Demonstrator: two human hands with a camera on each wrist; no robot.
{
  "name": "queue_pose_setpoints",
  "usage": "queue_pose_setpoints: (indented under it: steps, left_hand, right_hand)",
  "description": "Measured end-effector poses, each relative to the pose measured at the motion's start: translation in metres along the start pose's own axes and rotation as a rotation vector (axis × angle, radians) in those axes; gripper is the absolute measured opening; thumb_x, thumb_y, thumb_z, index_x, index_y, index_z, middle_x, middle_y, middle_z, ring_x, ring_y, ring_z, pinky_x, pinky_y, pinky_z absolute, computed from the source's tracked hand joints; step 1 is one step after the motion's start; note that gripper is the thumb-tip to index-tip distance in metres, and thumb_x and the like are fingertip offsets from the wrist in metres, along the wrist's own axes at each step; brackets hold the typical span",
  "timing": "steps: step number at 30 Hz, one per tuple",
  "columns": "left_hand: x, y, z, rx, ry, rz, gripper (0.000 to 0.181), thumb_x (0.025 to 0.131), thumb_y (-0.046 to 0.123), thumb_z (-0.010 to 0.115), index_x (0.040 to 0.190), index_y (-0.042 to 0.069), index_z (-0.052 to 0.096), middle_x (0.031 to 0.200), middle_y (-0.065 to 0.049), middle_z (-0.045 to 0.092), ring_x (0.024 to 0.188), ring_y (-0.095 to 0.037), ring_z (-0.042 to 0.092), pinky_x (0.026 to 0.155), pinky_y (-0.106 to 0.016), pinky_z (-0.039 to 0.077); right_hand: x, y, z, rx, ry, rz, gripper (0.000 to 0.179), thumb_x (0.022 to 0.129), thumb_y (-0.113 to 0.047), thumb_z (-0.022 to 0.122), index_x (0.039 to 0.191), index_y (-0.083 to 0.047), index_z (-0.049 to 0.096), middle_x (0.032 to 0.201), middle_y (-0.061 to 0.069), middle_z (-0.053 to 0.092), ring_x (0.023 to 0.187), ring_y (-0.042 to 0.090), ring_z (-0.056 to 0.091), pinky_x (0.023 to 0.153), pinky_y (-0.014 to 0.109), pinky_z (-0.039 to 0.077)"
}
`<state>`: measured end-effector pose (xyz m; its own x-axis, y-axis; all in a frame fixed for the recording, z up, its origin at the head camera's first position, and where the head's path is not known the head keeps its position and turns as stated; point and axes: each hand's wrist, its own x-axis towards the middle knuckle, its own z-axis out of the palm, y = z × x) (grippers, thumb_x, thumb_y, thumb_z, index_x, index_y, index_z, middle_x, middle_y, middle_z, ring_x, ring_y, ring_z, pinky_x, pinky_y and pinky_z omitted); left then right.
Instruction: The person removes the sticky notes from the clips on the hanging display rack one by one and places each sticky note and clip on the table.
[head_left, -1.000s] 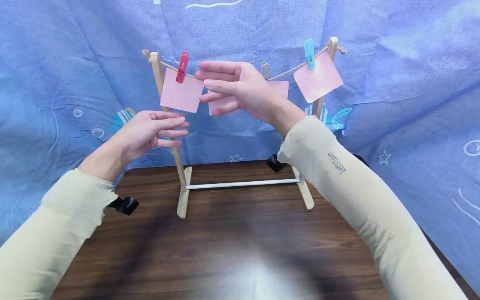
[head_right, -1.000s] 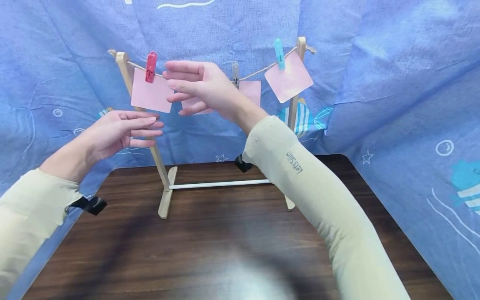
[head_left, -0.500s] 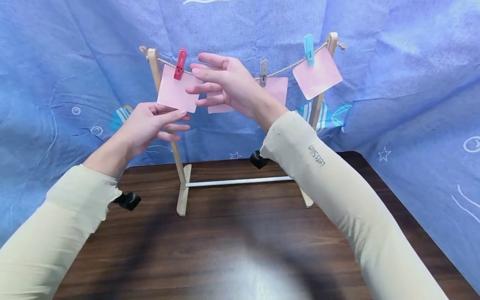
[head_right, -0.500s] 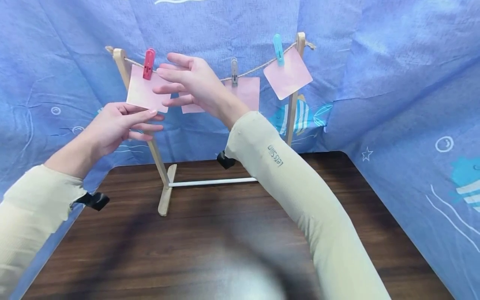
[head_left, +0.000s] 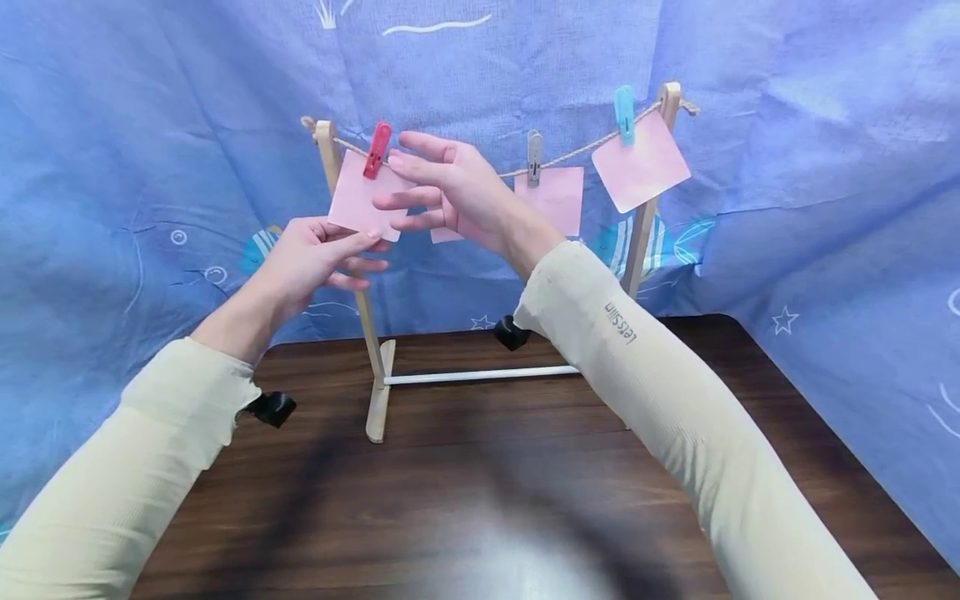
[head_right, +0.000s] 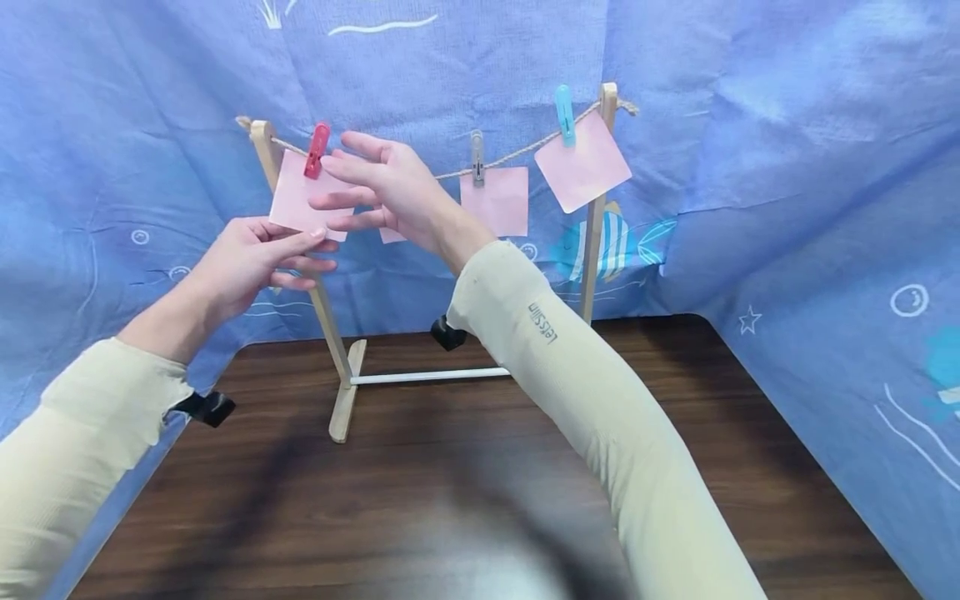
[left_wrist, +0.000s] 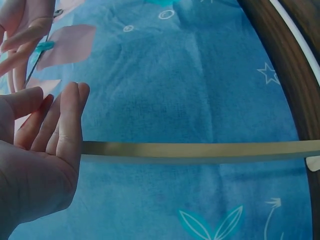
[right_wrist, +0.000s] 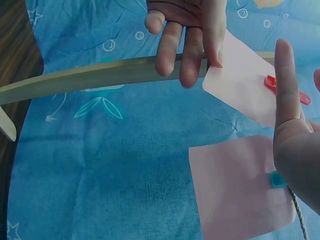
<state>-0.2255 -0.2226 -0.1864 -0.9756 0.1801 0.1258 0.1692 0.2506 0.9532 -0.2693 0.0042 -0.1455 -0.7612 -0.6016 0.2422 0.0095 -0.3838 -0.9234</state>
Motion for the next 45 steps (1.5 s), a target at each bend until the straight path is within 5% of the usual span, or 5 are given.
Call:
queue_pose_setpoints:
  steps: [16, 37, 45]
  left_hand:
    - [0.0, -0.007, 0.0, 0.018, -0.009, -0.014, 0.052, 0.097, 0.035, 0.07, 0.131, -0.003, 0.063, 0.101, -0.001, 0.077, 0.093, -0.017, 0.075, 0.075, -0.034, 0.062]
    - [-0.001, 0.004, -0.005, 0.057, 0.023, 0.03, 0.052, 0.098, 0.033, 0.069, 0.132, -0.005, 0.061, 0.1, 0.0, 0.077, 0.093, -0.017, 0.075, 0.072, -0.032, 0.062]
    - [-0.002, 0.009, -0.011, 0.056, 0.048, 0.039, 0.045, 0.096, 0.032, 0.071, 0.123, -0.003, 0.065, 0.097, 0.0, 0.078, 0.089, -0.015, 0.075, 0.072, -0.032, 0.062]
  right_hand:
    - [0.007, 0.008, 0.007, 0.022, -0.009, 0.001, 0.061, 0.102, -0.014, 0.064, 0.156, -0.012, 0.037, 0.135, 0.003, 0.063, 0.092, 0.031, 0.073, 0.075, 0.042, 0.062]
    - [0.015, -0.004, 0.019, -0.043, 0.221, -0.089, 0.046, 0.089, -0.003, 0.078, 0.132, -0.014, 0.067, 0.115, 0.002, 0.074, 0.064, 0.024, 0.07, 0.055, 0.031, 0.06]
    - [0.016, -0.005, 0.021, -0.065, 0.238, -0.077, 0.041, 0.089, -0.006, 0.079, 0.128, -0.014, 0.07, 0.114, 0.003, 0.073, 0.062, 0.023, 0.069, 0.054, 0.03, 0.06]
